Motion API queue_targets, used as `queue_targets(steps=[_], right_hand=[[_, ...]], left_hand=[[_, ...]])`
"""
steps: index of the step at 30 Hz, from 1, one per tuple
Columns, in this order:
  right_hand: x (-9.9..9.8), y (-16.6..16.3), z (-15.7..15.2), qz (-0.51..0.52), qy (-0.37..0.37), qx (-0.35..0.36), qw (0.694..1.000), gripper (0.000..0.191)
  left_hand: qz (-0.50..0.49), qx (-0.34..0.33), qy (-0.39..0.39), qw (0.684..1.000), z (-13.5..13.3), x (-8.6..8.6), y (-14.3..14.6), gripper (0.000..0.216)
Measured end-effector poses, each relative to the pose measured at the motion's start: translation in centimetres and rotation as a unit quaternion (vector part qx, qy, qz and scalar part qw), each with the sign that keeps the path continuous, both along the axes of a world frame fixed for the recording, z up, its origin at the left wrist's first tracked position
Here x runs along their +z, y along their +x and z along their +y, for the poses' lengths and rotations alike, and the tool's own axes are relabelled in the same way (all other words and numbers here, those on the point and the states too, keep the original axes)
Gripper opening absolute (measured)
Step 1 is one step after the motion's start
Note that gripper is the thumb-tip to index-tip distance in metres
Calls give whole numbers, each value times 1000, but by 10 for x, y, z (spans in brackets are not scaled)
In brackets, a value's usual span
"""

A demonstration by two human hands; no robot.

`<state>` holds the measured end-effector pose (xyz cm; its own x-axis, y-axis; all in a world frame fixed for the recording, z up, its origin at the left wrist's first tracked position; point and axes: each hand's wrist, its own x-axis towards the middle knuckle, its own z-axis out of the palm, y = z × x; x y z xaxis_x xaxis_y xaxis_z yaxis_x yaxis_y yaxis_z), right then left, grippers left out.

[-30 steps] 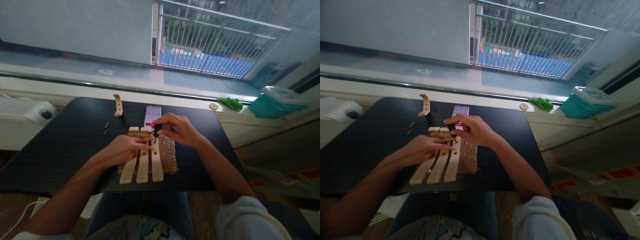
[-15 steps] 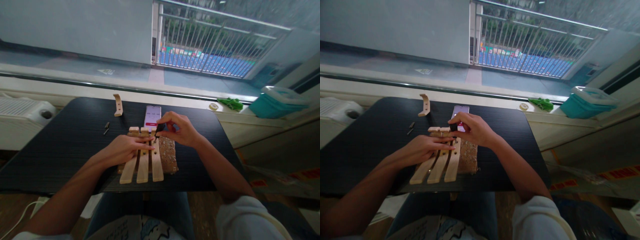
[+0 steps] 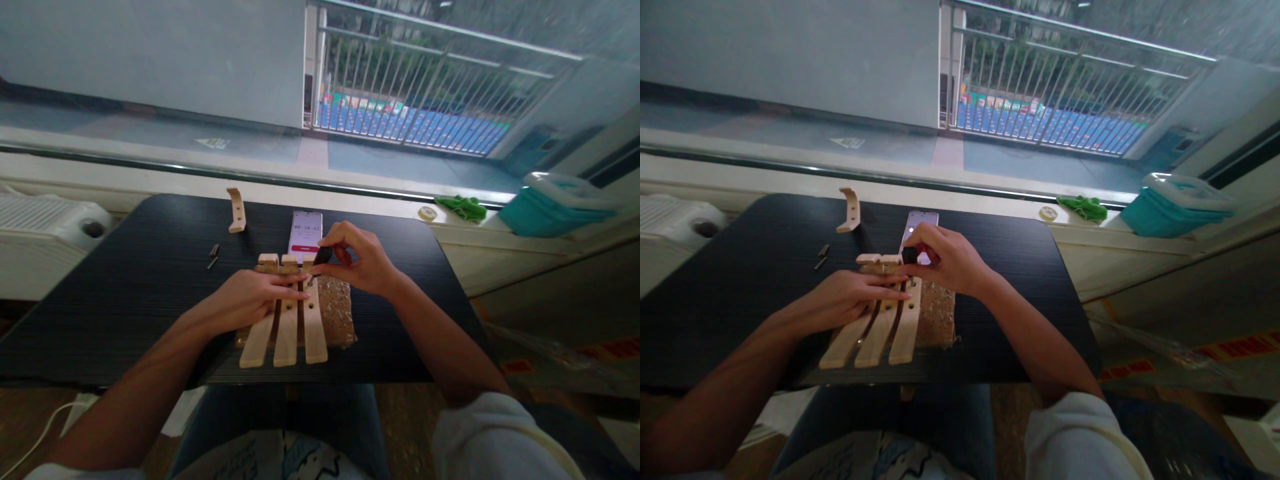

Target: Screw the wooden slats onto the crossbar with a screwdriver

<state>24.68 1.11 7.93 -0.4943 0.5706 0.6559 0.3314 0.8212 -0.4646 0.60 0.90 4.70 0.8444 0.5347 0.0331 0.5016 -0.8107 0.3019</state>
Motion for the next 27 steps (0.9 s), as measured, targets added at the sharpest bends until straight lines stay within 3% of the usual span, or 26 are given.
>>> queue_targets(steps=[9,20,27], right_hand=[[0,-3,-2,5,11,-28,1000,28],[2,-2,-1,-12,70,15,997,22],[11,3,-3,-64,-4,72,995,24]], left_hand=[[-1,2,-12,1000,-1,0,0,59],[19,0,1,1000,-2,5,2,53],[21,0,0,1000,-4,8,3,52]])
